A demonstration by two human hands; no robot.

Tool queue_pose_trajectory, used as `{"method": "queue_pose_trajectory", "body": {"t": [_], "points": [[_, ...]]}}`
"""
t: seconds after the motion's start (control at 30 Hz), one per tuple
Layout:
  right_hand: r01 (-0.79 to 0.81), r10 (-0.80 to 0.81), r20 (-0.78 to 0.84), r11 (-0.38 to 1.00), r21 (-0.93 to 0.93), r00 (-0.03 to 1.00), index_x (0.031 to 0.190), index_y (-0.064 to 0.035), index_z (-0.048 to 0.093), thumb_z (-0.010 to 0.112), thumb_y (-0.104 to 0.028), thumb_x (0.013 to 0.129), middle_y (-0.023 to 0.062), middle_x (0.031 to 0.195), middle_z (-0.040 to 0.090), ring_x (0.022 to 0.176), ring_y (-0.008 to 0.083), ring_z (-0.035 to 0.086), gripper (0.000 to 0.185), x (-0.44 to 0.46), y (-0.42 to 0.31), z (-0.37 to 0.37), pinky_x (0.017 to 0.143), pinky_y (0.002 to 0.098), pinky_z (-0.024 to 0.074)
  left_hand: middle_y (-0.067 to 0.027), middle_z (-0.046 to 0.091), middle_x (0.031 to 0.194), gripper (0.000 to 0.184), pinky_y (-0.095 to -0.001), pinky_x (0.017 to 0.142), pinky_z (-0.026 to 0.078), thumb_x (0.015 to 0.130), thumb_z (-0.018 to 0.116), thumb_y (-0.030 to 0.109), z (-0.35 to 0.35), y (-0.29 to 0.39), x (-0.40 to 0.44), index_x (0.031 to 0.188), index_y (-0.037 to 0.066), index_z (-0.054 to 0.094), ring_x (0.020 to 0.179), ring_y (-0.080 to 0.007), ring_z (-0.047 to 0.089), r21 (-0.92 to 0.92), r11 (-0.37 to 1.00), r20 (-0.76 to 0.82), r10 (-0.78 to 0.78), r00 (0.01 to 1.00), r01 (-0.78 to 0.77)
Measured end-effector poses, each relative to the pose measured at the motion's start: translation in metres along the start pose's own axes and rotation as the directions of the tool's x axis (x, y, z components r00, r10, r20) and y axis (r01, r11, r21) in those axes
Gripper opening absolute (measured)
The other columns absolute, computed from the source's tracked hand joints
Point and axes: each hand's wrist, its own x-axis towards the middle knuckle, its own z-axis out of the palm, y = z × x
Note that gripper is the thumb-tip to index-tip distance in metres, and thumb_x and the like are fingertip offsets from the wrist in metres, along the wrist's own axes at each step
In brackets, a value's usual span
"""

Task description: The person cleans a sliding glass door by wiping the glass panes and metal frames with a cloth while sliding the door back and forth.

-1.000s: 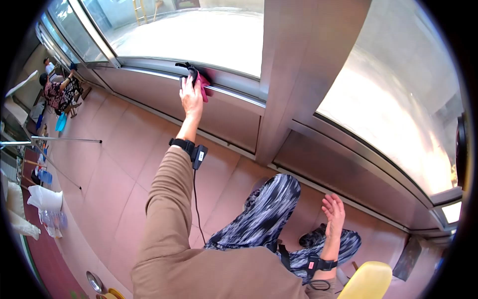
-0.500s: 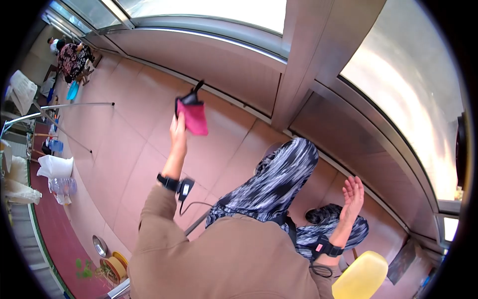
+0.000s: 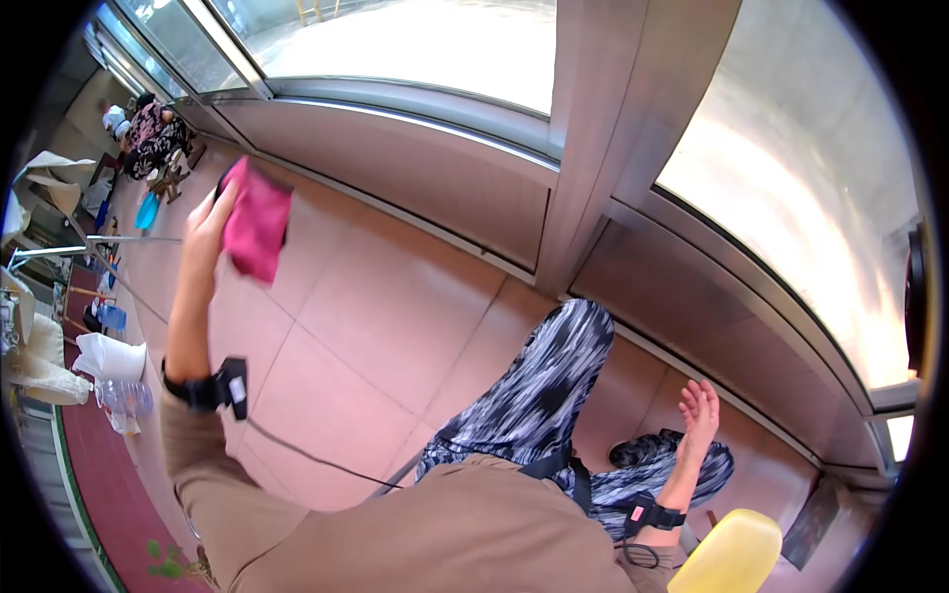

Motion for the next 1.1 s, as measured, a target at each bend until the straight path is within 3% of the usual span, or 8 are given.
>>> {"method": "queue_pose_trajectory", "body": {"t": [0.07,0.23,0.3,0.5,0.53,0.67,1.03,1.1], "points": [[-0.005,0.005,-0.029,1.000,0.007,1.000,0.123,-0.0062,0.053,0.051,-0.022,0.096,0.0088,0.115,0.063,0.098,0.0142,0.062,0.031,-0.003,0.004,-0.003,0.081,0.0245,0.0477,-0.0017,0.064,0.093,0.036,-0.0233,0.075,0.045,0.095,0.054,0.031,0.059,-0.014,0.044,0.110,-0.002,0.061,0.084,-0.0075,0.056,-0.029,0.994,-0.042,0.106,0.993,-0.107],[-0.057,0.062,-0.104,0.997,0.044,0.993,0.127,-0.0052,0.050,0.051,-0.021,0.096,0.0095,0.119,0.060,0.101,0.0152,0.060,0.034,-0.022,-0.004,-0.017,0.081,0.0246,0.0482,-0.0009,0.062,0.093,0.042,-0.0229,0.075,0.043,0.092,0.058,0.039,0.151,-0.110,0.048,0.112,0.002,0.063,0.083,-0.0091,0.055,-0.222,0.952,0.053,-0.206,0.977,0.212],[0.102,-0.116,0.019,0.930,0.354,0.993,0.127,-0.0066,0.050,0.053,-0.021,0.095,0.0091,0.117,0.062,0.102,0.0156,0.060,0.035,-0.050,-0.025,-0.016,0.079,0.0252,0.0498,-0.0016,0.063,0.096,0.041,-0.0251,0.074,0.045,0.092,0.057,0.039,0.146,-0.128,0.021,0.114,0.004,0.063,0.084,-0.0100,0.057,-0.228,0.928,0.056,-0.289,0.956,0.294],[-0.100,0.138,0.001,0.711,0.696,0.990,0.082,-0.0076,0.058,0.049,-0.030,0.095,0.0028,0.065,0.057,0.052,0.0147,0.052,0.028,-0.204,0.044,-0.110,0.048,0.0260,0.0453,-0.0054,0.063,0.103,0.048,-0.0336,0.069,0.051,0.092,0.054,0.044,0.085,-0.235,-0.066,0.122,0.007,0.057,0.091,-0.0161,0.062,-0.194,0.851,-0.078,-0.509,0.857,0.488],[-0.574,-0.097,0.613,0.261,0.776,0.784,0.118,-0.0099,0.056,0.056,-0.048,0.089,0.0197,0.122,0.055,0.108,0.0294,0.055,0.048,-0.236,0.112,-0.158,0.097,0.0426,0.0415,-0.0062,0.064,0.103,0.048,-0.0349,0.069,0.052,0.092,0.054,0.044,0.080,-0.252,-0.081,0.121,0.006,0.058,0.091,-0.0172,0.063,-0.214,0.829,-0.099,-0.545,0.833,0.517],[-0.683,0.633,0.261,0.646,0.341,0.729,0.113,-0.0086,0.057,0.056,-0.045,0.089,0.0188,0.117,0.057,0.103,0.0278,0.057,0.044,-0.247,0.128,-0.075,0.093,0.0406,0.0425,-0.0088,0.064,0.105,0.043,-0.0385,0.072,0.054,0.093,0.052,0.043,0.066,-0.316,-0.122,0.115,0.006,0.059,0.091,-0.0210,0.064,-0.351,0.710,-0.081,-0.672,0.736,0.610],[-0.526,0.634,0.280,0.763,-0.376,0.721,0.102,-0.0051,0.061,0.056,-0.038,0.090,0.0161,0.105,0.062,0.089,0.0236,0.060,0.036,-0.187,0.064,0.013,0.082,0.0351,0.0453,-0.0038,0.064,0.087,0.041,-0.0298,0.064,0.050,0.093,0.053,0.042,0.105,-0.291,-0.100,0.110,0.005,0.064,0.077,-0.0139,0.062,-0.153,0.772,-0.030,-0.627,0.778,0.617],[-0.465,0.633,0.293,0.746,-0.476,0.716,0.099,-0.0045,0.062,0.056,-0.037,0.090,0.0156,0.103,0.063,0.086,0.0229,0.061,0.035,-0.185,0.054,0.008,0.079,0.0341,0.0459,-0.0052,0.066,0.088,0.043,-0.0290,0.068,0.050,0.092,0.054,0.041,0.095,-0.284,-0.087,0.111,0.003,0.064,0.079,-0.0146,0.062,0.151,0.842,0.246,-0.540,0.805,0.519]]}}
